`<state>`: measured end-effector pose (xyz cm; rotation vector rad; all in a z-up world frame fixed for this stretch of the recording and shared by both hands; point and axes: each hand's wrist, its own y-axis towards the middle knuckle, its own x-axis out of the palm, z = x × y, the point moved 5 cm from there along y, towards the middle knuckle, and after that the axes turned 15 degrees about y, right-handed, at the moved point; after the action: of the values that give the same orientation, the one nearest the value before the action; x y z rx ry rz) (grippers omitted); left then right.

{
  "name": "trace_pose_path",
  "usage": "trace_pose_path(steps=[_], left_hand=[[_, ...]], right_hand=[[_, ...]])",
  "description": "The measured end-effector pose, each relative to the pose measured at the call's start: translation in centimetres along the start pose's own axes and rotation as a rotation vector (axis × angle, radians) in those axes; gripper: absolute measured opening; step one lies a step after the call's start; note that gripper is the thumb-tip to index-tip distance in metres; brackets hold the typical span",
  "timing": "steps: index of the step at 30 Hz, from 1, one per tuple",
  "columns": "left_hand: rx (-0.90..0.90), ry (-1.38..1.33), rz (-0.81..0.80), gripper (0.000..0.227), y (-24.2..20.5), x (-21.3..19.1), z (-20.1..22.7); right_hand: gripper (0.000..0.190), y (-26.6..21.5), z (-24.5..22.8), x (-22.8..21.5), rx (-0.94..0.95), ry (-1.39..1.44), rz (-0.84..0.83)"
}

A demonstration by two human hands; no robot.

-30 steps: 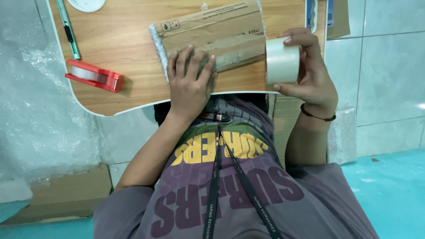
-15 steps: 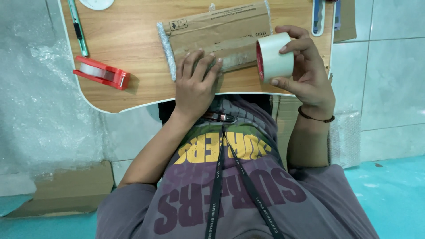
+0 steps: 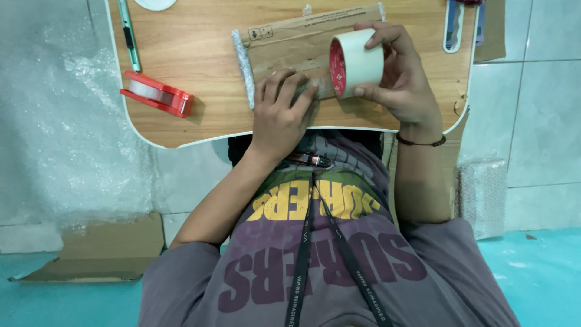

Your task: Wrapping a flat object in bubble wrap and then sealing it inside a custom-folded cardboard box using adhesive tape.

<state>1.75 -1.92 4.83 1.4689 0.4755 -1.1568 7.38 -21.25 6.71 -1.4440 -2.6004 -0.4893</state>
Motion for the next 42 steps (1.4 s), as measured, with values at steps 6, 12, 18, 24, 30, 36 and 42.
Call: trace_pose_path(steps=[6,12,18,24,30,36,42], left_hand=[[-0.042,-0.186,-0.047,0.020,2.4,-2.0,-0.2],[-0.087,-0.354,0.015,0.045,7.6,-3.4,0.3],[-0.091,-0.301,0.034,0.016,9.0,-3.4,2.6],[-0.111,-0.143,0.107,0.011,8.8,-3.5,4.0],[-0.061,0.022,0.107,0.017,8.9,-3.0,4.8],[0.050,0.111,0.124,0.018,8.8,-2.5,5.1],[0.083,0.110,0.138,0.023,8.8,-3.1,5.0]], right_hand=[[0.061,0.1,-0.2,0.0,0.026,-0.008,-0.012],[0.065,0.0,0.0,0.1,0.037,0.042,-0.008],[0.065,0.0,-0.2,0.4,0.015,0.090,-0.007],[0.066,-0.2,0.0,0.2,-0.012,0.099,0.010],[0.086,-0.3,0.8,-0.3,-0.056,0.160,-0.002],[0.053,-0.5,1.1,-0.2,-0.057,0.167,0.062],[0.043,-0.9,1.5,-0.1,-0.027,0.023,0.114]])
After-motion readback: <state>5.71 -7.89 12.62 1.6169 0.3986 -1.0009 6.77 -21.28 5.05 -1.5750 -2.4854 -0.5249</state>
